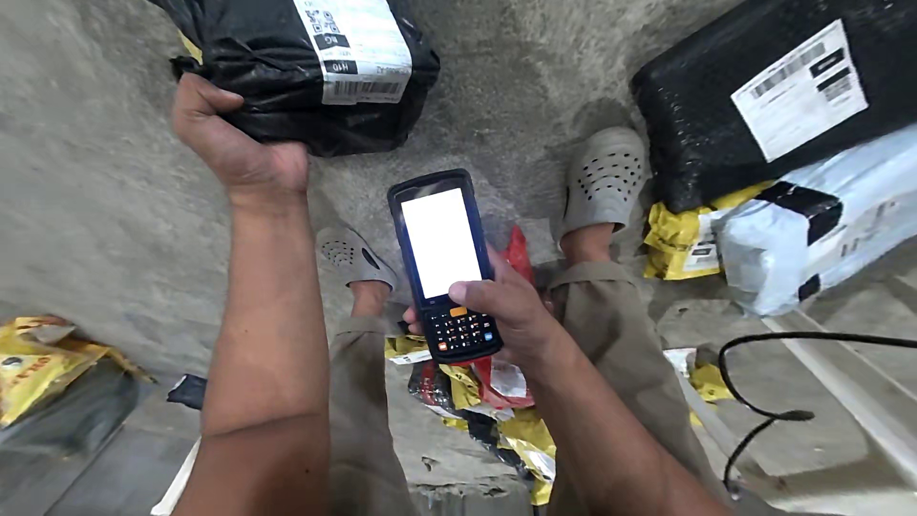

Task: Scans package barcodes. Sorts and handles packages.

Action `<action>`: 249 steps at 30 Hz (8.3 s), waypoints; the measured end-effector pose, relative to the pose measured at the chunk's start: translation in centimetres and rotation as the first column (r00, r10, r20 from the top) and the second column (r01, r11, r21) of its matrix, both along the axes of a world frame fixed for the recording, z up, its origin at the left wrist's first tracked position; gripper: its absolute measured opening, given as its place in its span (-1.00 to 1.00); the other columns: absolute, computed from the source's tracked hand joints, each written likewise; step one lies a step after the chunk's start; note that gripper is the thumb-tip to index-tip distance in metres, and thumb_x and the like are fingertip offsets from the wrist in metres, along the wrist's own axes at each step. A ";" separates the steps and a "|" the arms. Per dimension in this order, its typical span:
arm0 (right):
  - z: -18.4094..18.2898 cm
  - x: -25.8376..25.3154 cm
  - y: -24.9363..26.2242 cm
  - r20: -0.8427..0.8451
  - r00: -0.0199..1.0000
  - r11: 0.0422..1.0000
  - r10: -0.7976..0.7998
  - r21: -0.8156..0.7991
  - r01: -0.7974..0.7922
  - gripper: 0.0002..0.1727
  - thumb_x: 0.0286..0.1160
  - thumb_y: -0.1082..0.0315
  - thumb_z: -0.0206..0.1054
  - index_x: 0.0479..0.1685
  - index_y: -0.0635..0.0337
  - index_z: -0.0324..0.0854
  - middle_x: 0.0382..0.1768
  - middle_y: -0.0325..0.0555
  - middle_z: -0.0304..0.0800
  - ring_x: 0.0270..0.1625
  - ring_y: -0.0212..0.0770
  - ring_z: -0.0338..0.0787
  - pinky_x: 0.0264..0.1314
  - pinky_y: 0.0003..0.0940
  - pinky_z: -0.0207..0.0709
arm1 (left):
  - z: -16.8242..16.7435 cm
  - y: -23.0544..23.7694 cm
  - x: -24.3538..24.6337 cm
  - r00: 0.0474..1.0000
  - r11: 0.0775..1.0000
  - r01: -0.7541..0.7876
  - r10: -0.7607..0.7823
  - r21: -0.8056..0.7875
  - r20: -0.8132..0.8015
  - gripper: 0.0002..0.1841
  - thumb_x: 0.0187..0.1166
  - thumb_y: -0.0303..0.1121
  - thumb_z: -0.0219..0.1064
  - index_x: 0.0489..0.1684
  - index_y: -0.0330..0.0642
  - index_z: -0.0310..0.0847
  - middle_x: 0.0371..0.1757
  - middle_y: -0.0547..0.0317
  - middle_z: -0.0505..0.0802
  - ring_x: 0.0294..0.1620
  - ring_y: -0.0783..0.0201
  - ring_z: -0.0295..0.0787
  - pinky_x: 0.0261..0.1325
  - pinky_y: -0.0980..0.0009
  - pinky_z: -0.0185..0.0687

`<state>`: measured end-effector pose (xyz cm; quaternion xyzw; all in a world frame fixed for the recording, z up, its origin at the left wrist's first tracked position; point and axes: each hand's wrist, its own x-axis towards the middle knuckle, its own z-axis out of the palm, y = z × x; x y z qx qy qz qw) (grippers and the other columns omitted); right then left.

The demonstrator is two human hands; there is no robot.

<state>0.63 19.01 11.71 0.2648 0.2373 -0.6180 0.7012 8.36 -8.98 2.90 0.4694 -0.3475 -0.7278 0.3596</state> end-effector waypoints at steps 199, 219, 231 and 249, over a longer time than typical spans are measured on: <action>-0.9 2.4 -1.5 -0.328 0.845 0.896 0.423 0.288 -0.337 -0.36 0.72 -0.15 0.05 0.65 0.00 0.34 0.17 -0.09 0.79 0.19 -0.25 0.81 0.31 -0.24 0.72 | -14.4 6.6 10.3 0.353 0.935 0.166 -0.352 0.312 0.867 -0.40 0.53 -0.50 0.20 0.65 -0.25 0.24 0.31 -0.12 0.74 0.19 0.11 0.77 0.21 0.10 0.74; -0.4 2.0 -1.7 0.087 0.985 0.856 0.150 0.487 -0.173 -0.30 0.87 -0.08 -0.40 0.35 0.24 0.54 -0.03 0.16 0.86 -0.04 0.01 0.90 -0.01 -0.05 0.81 | -14.1 -11.6 -6.0 -0.079 0.749 0.628 -0.207 0.210 0.975 0.10 0.31 0.06 0.61 0.84 -0.28 0.05 0.69 -0.46 0.37 0.69 -0.40 0.30 0.66 -0.25 0.30; 0.2 -0.5 -2.0 -0.015 0.991 0.898 0.131 0.426 -0.113 -0.32 0.82 -0.09 -0.34 0.41 0.22 0.49 0.04 0.12 0.86 0.05 -0.04 0.89 0.11 -0.07 0.80 | -8.6 -10.9 -8.7 0.517 0.909 0.415 -0.267 0.034 0.813 -0.63 0.55 -0.30 0.28 0.18 -0.40 0.59 0.06 -0.09 0.82 0.07 0.11 0.82 0.14 0.12 0.80; -0.2 -2.7 0.5 0.241 0.916 0.933 -0.321 -0.085 0.349 -0.27 0.72 -0.28 -0.14 0.53 0.14 0.41 0.29 0.33 0.67 0.19 0.19 0.79 0.25 0.08 0.68 | -6.7 4.0 -6.2 0.933 0.941 0.136 -0.227 0.311 0.280 -0.72 0.80 -0.44 -0.03 0.35 -0.13 0.45 0.08 0.00 0.82 0.11 0.08 0.81 0.19 -0.04 0.75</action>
